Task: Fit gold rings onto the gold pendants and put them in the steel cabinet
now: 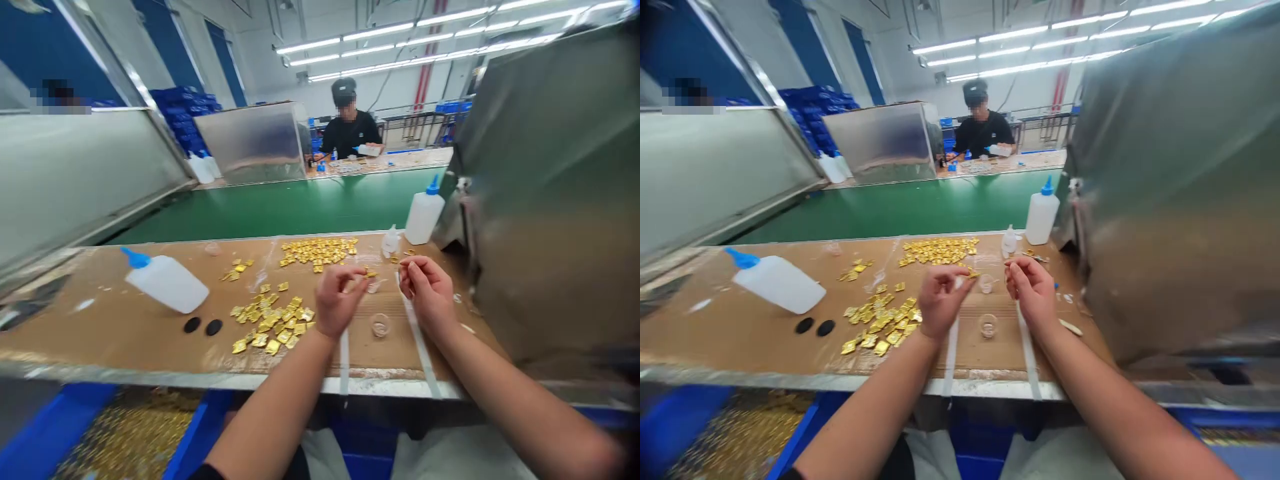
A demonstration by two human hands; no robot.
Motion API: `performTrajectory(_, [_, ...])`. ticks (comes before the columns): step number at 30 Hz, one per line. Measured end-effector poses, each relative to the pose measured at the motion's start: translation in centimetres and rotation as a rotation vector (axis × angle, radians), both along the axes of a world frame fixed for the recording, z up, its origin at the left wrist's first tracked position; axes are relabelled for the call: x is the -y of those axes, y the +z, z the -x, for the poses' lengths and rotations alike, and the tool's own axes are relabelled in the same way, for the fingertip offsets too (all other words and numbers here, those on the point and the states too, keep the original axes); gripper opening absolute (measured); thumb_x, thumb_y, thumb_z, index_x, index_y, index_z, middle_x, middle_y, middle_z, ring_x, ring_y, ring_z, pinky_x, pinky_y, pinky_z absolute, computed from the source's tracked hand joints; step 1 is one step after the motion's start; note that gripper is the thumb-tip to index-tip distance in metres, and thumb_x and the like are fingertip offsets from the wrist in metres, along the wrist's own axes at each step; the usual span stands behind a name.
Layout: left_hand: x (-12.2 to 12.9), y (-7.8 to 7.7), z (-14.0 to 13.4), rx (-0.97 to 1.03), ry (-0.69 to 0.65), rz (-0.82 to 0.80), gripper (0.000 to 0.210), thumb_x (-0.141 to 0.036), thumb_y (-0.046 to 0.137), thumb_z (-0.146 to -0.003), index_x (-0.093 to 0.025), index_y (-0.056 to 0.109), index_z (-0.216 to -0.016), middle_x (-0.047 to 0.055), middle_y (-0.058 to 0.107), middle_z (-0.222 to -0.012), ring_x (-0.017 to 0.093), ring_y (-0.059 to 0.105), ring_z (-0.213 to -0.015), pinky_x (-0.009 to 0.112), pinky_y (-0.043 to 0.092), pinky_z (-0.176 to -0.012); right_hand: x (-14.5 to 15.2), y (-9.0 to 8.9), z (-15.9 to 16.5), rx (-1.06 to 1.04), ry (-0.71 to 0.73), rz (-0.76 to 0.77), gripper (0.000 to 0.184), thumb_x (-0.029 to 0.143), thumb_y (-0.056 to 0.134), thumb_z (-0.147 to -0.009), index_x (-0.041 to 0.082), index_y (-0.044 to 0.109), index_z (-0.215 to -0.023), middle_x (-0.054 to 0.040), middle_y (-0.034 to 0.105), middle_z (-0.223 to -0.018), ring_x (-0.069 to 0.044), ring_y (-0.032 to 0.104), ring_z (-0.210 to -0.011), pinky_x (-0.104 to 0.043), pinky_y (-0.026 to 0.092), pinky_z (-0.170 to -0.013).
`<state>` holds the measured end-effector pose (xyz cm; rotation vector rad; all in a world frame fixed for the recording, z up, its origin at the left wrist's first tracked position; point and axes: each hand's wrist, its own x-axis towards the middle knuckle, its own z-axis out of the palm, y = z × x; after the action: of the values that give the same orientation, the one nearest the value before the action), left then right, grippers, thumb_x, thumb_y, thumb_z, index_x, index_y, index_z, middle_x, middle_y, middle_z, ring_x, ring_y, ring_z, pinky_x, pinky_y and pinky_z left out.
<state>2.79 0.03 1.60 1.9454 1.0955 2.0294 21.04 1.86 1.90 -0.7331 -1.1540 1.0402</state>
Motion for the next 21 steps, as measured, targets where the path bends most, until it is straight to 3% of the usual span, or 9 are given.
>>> performTrajectory(4, [-1.0,0.3,1.0,0.121,0.073,0.076,0.031,-0.026,0.083,-0.083,-0.023,0.053,-0.085,-0.002,0.072,-0.084,0.009,0.049,-0.056,0.025,0.042,-0.056,2.4,2.4,-1.5,-0.072,-0.465,-0.265,0.028,0.044,0.053,-0.1,0.021,0.061,-0.085,0.0006,0.051,-0.069,-0.011,0.045,-0.053,-0.024,0.031,-0.045])
performTrajectory(7, [-1.5,0.3,1.4,0.154,0.051,0.147,0.035,-0.025,0.085,-0.08,-0.022,0.05,-0.084,-0.002,0.071,-0.086,0.008,0.044,-0.055,0.024,0.04,-0.056,5.2,3.5,-2.6,-0.077,-0.622,-0.414,0.03,0.041,0.047,-0.101,0.022,0.058,-0.08,0.0001,0.047,-0.065,-0.013,0.043,-0.052,-0.026,0.032,-0.046])
performTrajectory(9, [-1.5,0.3,1.4,0.145,0.041,0.167,0.036,-0.026,0.085,-0.08,-0.022,0.049,-0.084,-0.002,0.072,-0.088,0.008,0.044,-0.055,0.024,0.039,-0.055,7.2,3.2,-3.6,-0.03,-0.666,-0.481,0.03,0.041,0.048,-0.1,0.022,0.059,-0.079,0.0002,0.045,-0.063,-0.014,0.043,-0.052,-0.028,0.032,-0.047])
performTrajectory(14, [-1.2,0.4,1.3,0.105,0.039,0.145,0.033,-0.027,0.085,-0.079,-0.022,0.053,-0.085,-0.003,0.069,-0.084,0.008,0.045,-0.056,0.024,0.04,-0.056,11.0,0.0,-6.9,0.175,-0.592,-0.494,0.024,0.032,0.052,-0.1,0.022,0.069,-0.086,-0.0032,0.052,-0.067,-0.017,0.047,-0.057,-0.03,0.033,-0.049])
performTrajectory(17, [-1.2,0.5,1.4,0.142,0.034,0.135,0.033,-0.026,0.085,-0.08,-0.021,0.052,-0.085,-0.002,0.071,-0.089,0.007,0.046,-0.055,0.023,0.041,-0.055,11.9,-1.3,-8.0,0.419,-0.434,-0.321,0.02,0.028,0.054,-0.101,0.022,0.069,-0.089,-0.0045,0.058,-0.075,-0.018,0.053,-0.064,-0.032,0.039,-0.056])
performTrajectory(21, [-1.1,0.6,1.4,0.154,0.022,0.147,0.031,-0.028,0.083,-0.081,-0.022,0.054,-0.091,-0.001,0.073,-0.094,0.008,0.055,-0.059,0.023,0.046,-0.057,10.7,-1.2,-7.4,0.705,-0.245,-0.125,0.014,0.031,0.06,-0.099,0.022,0.069,-0.092,-0.0047,0.065,-0.084,-0.018,0.058,-0.074,-0.032,0.044,-0.066])
